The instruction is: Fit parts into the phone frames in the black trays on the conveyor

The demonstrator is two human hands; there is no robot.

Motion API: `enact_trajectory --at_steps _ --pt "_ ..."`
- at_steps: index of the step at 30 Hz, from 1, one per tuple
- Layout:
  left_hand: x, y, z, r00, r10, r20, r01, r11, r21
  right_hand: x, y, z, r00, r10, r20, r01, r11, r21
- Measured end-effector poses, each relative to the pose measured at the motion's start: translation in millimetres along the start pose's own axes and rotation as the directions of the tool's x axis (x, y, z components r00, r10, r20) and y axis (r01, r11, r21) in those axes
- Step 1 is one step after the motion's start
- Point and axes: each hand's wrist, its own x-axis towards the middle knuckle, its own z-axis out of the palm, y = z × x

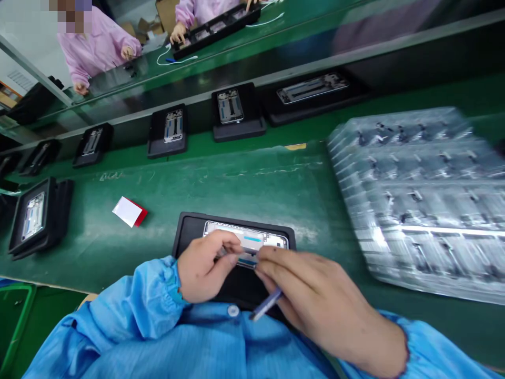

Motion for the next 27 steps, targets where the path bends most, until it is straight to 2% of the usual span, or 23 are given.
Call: enact_trajectory --at_steps 2,3,5,8,10,12,17,27 --pt "8.7 -8.7 -11.1 0.98 0.172 -0.101 -0.146 0.964 0.224 5.4 15.5 7.9 1.0 0.0 0.028 0.003 0.995 -0.104" --pt "12.5 -14.2 -15.2 0.968 0.218 -0.124 -0.169 0.933 0.316 8.5 22.9 12.5 0.999 0.001 0.048 0.006 0.988 -0.151" --pt "17.8 -24.3 -19.6 0.971 0.21 -0.118 -0.138 0.885 0.444 14.4 34.9 21.6 0.995 0.006 0.095 0.015 0.977 -0.213" --pt "19.4 -31.7 -19.0 0.995 0.096 -0.007 -0.076 0.833 0.548 19.4 43.4 31.5 0.988 -0.001 0.152 0.039 0.967 -0.252" --pt "18.6 -31.4 -17.0 0.997 0.049 0.06 -0.075 0.817 0.572 20.3 44.3 34.6 0.983 -0.005 0.182 0.054 0.962 -0.267" --pt "18.0 -29.8 -15.5 0.996 0.03 0.081 -0.071 0.816 0.574 20.1 43.9 35.5 0.978 0.006 0.209 0.05 0.964 -0.261" --pt "17.8 -28.9 -14.6 0.996 0.023 0.082 -0.065 0.823 0.564 20.3 42.9 34.4 0.974 0.052 0.221 -0.003 0.976 -0.216" --pt "17.2 -27.8 -14.4 0.997 0.018 0.078 -0.058 0.832 0.552 33.8 37.0 35.1 0.964 0.013 0.267 0.058 0.965 -0.256"
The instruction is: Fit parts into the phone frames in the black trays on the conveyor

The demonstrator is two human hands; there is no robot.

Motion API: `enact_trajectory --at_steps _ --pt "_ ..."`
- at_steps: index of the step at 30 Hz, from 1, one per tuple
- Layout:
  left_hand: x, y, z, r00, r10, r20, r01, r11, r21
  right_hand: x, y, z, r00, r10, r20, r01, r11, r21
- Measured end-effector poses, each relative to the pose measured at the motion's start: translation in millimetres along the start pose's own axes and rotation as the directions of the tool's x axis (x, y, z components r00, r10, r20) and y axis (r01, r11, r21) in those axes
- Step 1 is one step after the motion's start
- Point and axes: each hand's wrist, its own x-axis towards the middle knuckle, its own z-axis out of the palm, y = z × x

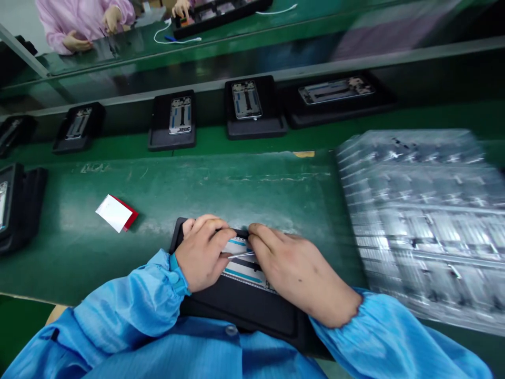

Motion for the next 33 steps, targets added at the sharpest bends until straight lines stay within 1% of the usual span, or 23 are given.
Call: enact_trajectory --at_steps 3,7,9,12,16,19,21,23,25,26,27,29,30,31,32,33 --pt "0.1 0.0 0.0 1.0 -0.002 0.001 0.002 1.0 -0.006 -4.5 -2.0 4.4 0.999 0.03 -0.012 -0.03 0.999 0.015" --pt "-0.1 -0.8 1.1 1.0 -0.008 -0.007 0.008 1.0 -0.013 -17.4 -5.8 9.0 0.993 0.066 -0.093 -0.068 0.998 -0.009" --pt "-0.3 -1.2 1.7 1.0 -0.006 -0.011 0.006 1.0 -0.014 -22.9 -8.7 9.3 0.988 0.101 -0.113 -0.103 0.995 -0.005" --pt "-0.5 -1.3 2.1 1.0 -0.014 -0.008 0.014 1.0 -0.012 -27.9 -14.9 7.5 0.985 0.139 -0.099 -0.14 0.99 -0.009" --pt "-0.4 -0.4 1.5 1.0 -0.022 -0.003 0.022 1.0 -0.003 -27.4 -28.0 4.7 0.983 0.167 -0.069 -0.173 0.981 -0.085" --pt "-0.2 0.0 0.9 1.0 -0.02 -0.006 0.02 1.0 0.005 -22.8 -38.4 4.0 0.979 0.201 -0.022 -0.202 0.97 -0.138" --pt "-0.2 -0.2 1.1 1.0 -0.019 -0.012 0.019 1.0 0.011 -20.2 -40.8 1.7 0.976 0.218 0.017 -0.213 0.965 -0.154" --pt "-0.5 -0.7 2.0 1.0 -0.018 -0.016 0.018 1.0 0.017 -19.6 -36.5 -5.7 0.973 0.23 0.019 -0.227 0.969 -0.097" --pt "-1.0 -1.6 3.3 1.0 -0.016 -0.021 0.017 0.999 0.027 -20.8 -26.1 -19.8 0.964 0.264 -0.024 -0.262 0.963 0.065" --pt "-1.3 -2.0 4.0 1.0 -0.014 -0.024 0.015 0.999 0.033 -21.8 -19.7 -28.7 0.953 0.3 -0.053 -0.287 0.943 0.17" --pt "-1.5 -2.4 4.6 1.0 -0.01 -0.027 0.011 0.999 0.038 -22.8 -13.5 -37.7 0.932 0.353 -0.085 -0.32 0.908 0.27" --pt "-1.9 -3.0 5.2 1.0 -0.001 -0.03 0.002 0.999 0.047 -23.9 -3.9 -51.5 0.869 0.476 -0.136 -0.39 0.826 0.407" --pt "-2.0 -3.2 5.3 1.0 0.001 -0.031 0.001 0.999 0.051 -24.1 -1.3 -54.4 0.844 0.515 -0.148 -0.409 0.798 0.443" --pt "-2.0 -3.2 5.1 1.0 0.0 -0.031 0.001 0.999 0.054 -24.0 -0.2 -53.9 0.832 0.533 -0.155 -0.414 0.782 0.466" --pt "-1.9 -3.1 4.9 1.0 -0.002 -0.031 0.004 0.998 0.056 -23.7 -0.5 -50.1 0.83 0.535 -0.157 -0.409 0.776 0.479" --pt "-1.9 -2.9 4.5 1.0 -0.005 -0.03 0.007 0.998 0.058 -23.4 -1.9 -43.6 0.841 0.52 -0.149 -0.395 0.779 0.488"
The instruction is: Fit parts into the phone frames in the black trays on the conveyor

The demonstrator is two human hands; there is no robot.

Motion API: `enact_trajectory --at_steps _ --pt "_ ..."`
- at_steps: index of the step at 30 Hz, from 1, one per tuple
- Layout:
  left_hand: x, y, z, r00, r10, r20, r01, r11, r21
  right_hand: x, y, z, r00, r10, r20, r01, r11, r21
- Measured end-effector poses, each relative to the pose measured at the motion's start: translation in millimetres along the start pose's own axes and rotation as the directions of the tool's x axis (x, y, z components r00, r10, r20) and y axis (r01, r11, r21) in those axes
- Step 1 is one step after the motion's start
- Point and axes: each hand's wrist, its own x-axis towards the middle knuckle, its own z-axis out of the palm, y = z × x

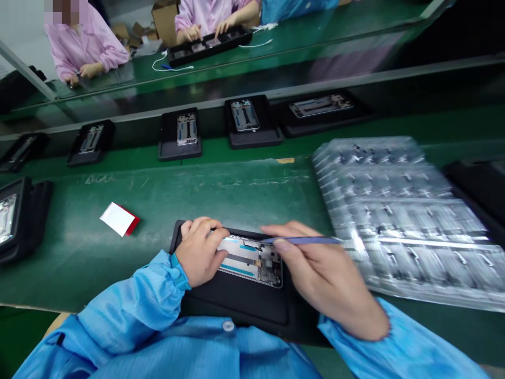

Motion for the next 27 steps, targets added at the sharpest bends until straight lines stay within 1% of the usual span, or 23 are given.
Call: enact_trajectory --at_steps 2,4,7,13,20,23,27 --pt "0.2 0.6 -0.6 1.0 -0.003 0.003 0.003 1.0 0.0 -4.6 4.6 16.4 1.0 0.003 0.027 -0.003 1.0 0.022" --pt "0.5 1.2 -1.0 1.0 -0.003 0.008 0.003 1.0 -0.002 -9.5 8.5 31.3 0.999 0.043 0.009 -0.043 0.999 0.019" --pt "1.0 1.7 -1.1 1.0 -0.012 0.015 0.012 1.0 -0.004 -13.3 10.2 42.3 0.997 0.069 -0.017 -0.068 0.997 0.021" --pt "1.4 1.6 -1.1 0.999 -0.021 0.025 0.021 1.0 0.003 -10.4 8.9 44.3 1.0 -0.003 -0.025 0.004 0.999 0.043" --pt "0.5 2.6 -1.4 1.0 -0.005 0.005 0.005 1.0 0.024 -12.1 7.2 51.0 0.995 -0.083 -0.06 0.082 0.996 -0.017" --pt "0.1 3.1 -0.9 1.0 -0.011 0.003 0.011 0.999 0.035 -12.6 6.2 50.8 0.993 -0.097 -0.073 0.097 0.995 0.002" --pt "-0.1 2.7 0.4 1.0 -0.017 0.01 0.017 0.999 0.046 -13.0 6.5 51.8 0.995 -0.088 -0.044 0.087 0.996 -0.026"
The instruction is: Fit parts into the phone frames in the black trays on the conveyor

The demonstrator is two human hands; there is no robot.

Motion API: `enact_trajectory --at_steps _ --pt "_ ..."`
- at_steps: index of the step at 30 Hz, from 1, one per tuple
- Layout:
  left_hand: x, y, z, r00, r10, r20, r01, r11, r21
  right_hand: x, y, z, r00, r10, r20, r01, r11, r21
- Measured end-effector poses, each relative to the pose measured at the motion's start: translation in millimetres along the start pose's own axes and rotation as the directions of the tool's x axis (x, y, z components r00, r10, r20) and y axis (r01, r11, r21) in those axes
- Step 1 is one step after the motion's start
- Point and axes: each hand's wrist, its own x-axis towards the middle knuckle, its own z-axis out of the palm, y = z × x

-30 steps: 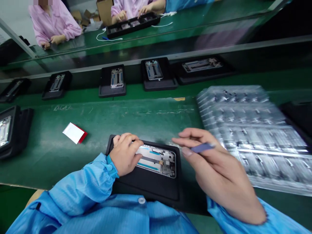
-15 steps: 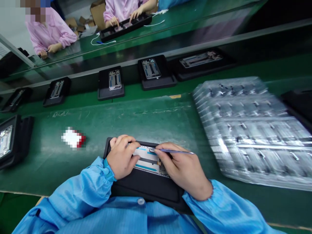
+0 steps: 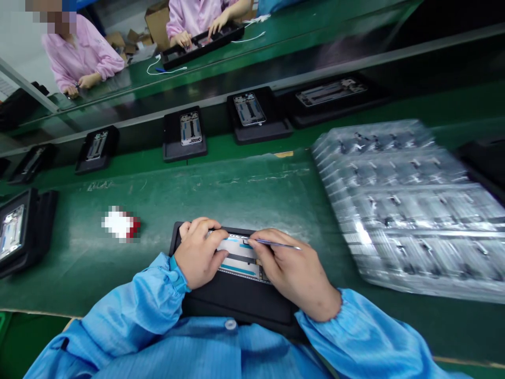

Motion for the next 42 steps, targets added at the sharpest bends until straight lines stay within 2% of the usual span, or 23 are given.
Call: enact_trajectory --at_steps 6,16,28,35,38,40,42 --pt "-0.4 -1.3 1.0 1.0 0.021 -0.016 -0.021 1.0 0.001 -0.6 0.4 2.5 1.0 0.015 -0.016 -0.016 0.999 -0.044" --pt "0.1 0.6 -1.0 1.0 0.003 0.008 -0.003 1.0 -0.001 5.4 2.5 -0.9 0.999 0.039 0.022 -0.04 0.998 0.051" --pt "-0.2 -0.2 0.7 1.0 0.009 -0.011 -0.009 1.0 0.002 3.9 -7.2 5.3 0.996 -0.078 -0.045 0.077 0.997 -0.028" --pt "-0.4 -1.4 2.0 1.0 0.01 -0.017 -0.011 1.0 -0.016 5.0 -3.5 2.6 0.999 0.003 -0.036 -0.003 1.0 -0.012" --pt "-1.4 -0.4 1.1 0.999 0.007 -0.052 -0.009 0.999 -0.039 6.5 -7.1 2.3 0.999 0.024 -0.026 -0.024 1.0 0.007" --pt "-4.0 0.2 -2.7 0.995 -0.013 -0.103 0.008 0.999 -0.053 4.5 -14.3 -4.8 0.997 0.066 -0.039 -0.065 0.998 0.02" --pt "-9.5 -1.8 -9.2 0.985 -0.047 -0.164 0.04 0.998 -0.048 0.5 -19.9 -21.5 0.991 0.106 -0.081 -0.104 0.994 0.024"
